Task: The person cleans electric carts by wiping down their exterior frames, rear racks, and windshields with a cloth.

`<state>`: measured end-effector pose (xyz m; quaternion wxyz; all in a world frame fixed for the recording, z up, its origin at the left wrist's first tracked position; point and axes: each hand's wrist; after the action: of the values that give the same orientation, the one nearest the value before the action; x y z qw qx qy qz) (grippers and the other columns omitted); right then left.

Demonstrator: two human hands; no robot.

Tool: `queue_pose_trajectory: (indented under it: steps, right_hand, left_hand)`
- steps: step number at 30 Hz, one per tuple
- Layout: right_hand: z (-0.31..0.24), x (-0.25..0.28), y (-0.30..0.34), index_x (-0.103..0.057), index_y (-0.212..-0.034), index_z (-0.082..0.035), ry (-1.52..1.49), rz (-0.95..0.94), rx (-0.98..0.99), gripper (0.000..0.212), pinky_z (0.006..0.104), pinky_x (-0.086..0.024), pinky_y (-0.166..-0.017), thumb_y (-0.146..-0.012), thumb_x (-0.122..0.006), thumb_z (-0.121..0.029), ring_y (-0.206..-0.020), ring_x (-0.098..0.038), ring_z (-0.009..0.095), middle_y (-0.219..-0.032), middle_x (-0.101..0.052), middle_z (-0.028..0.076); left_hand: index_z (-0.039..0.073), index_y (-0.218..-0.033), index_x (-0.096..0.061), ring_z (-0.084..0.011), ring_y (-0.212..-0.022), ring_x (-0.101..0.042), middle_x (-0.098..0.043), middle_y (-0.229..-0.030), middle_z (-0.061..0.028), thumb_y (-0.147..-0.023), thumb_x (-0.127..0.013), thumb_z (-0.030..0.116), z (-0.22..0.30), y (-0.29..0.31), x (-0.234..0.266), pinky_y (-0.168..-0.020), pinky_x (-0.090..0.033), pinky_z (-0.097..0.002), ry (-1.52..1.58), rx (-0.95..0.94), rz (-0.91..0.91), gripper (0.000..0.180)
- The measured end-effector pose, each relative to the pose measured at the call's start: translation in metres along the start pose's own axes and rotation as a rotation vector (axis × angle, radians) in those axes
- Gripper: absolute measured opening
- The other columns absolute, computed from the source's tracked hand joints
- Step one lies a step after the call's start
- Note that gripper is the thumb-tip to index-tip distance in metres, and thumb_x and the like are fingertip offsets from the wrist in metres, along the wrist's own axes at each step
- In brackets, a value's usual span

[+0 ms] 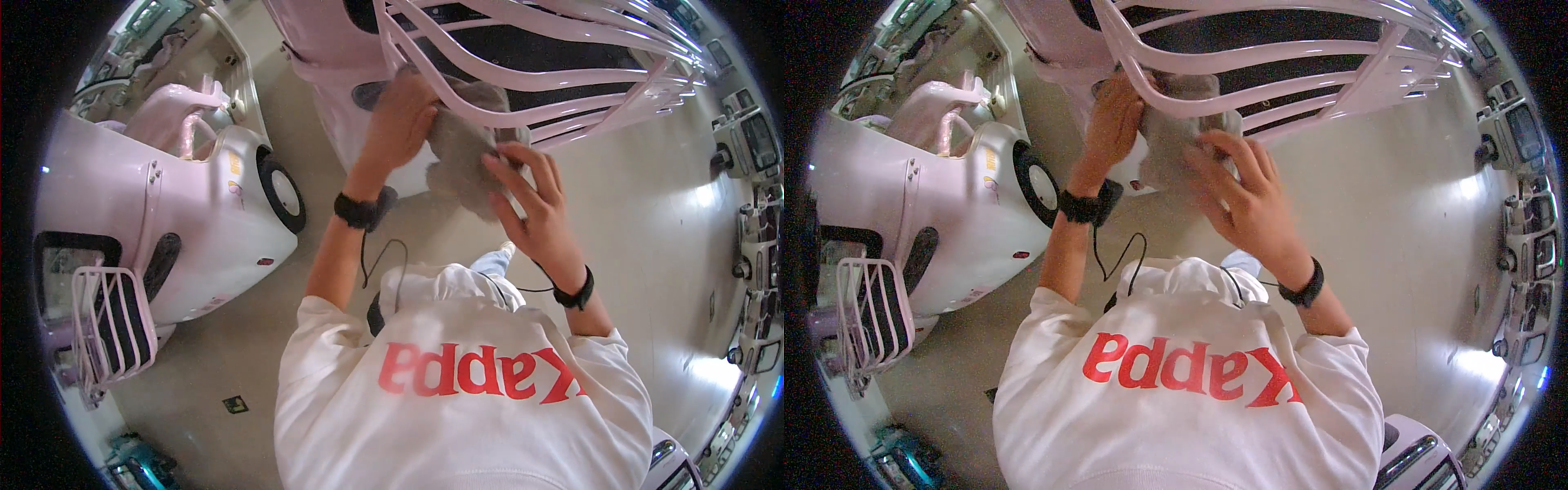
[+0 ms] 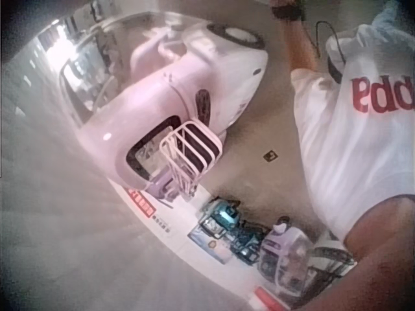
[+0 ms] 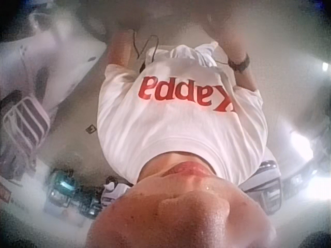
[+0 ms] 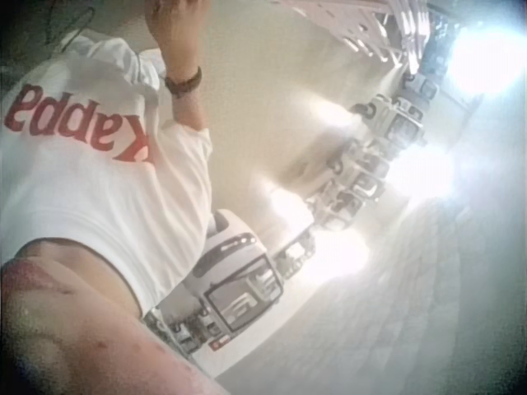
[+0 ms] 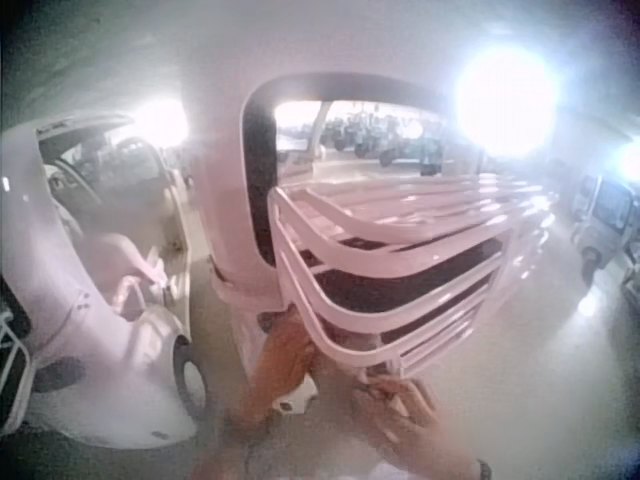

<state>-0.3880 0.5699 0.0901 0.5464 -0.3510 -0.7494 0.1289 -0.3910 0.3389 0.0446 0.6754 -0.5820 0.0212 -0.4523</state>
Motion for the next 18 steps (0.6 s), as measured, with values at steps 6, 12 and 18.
queue_pose_trajectory:
  steps: [6, 12, 18]
  right_hand:
    - [0.007, -0.044, -0.026, -0.041, -0.121, -0.005, 0.376, 0.030, -0.017, 0.053, 0.0420, -0.032, -0.091, -0.074, -0.059, -0.020, -0.106, -0.043, 0.031, -0.116, -0.046, 0.013]
    - [-0.017, -0.084, -0.075, -0.040, -0.117, 0.004, 0.539, -0.036, -0.114, 0.060, 0.0389, -0.036, -0.088, -0.070, -0.062, -0.027, -0.106, -0.044, 0.028, -0.114, -0.045, 0.017]
    - [-0.011, -0.086, -0.079, -0.047, -0.110, 0.003, 0.810, -0.003, -0.061, 0.049, 0.0344, -0.042, -0.080, -0.066, -0.060, -0.014, -0.096, -0.051, 0.028, -0.110, -0.048, 0.016]
  left_hand:
    - [0.004, -0.099, -0.049, -0.0348, -0.101, -0.044, -0.050, -0.104, -0.0152, -0.083, -0.038, 0.015, -0.067, -0.002, -0.011, -0.089, -0.032, -0.0431, -0.158, 0.057, 0.073, 0.022]
    - [0.002, -0.095, -0.047, -0.0334, -0.102, -0.043, -0.049, -0.102, -0.0159, -0.084, -0.037, 0.017, -0.111, -0.007, -0.018, -0.092, -0.029, -0.0421, -0.360, 0.044, 0.087, 0.021]
    - [0.004, -0.092, -0.048, -0.0331, -0.101, -0.044, -0.049, -0.101, -0.0153, -0.082, -0.042, 0.021, -0.089, -0.017, -0.008, -0.093, -0.030, -0.0406, -0.032, -0.084, 0.093, 0.021]
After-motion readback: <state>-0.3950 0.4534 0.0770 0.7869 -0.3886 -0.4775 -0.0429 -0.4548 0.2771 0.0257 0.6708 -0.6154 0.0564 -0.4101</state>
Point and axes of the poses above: each hand's wrist, its own y-axis away from the middle knuckle, its own x-axis out of the back of the hand, z = x × y
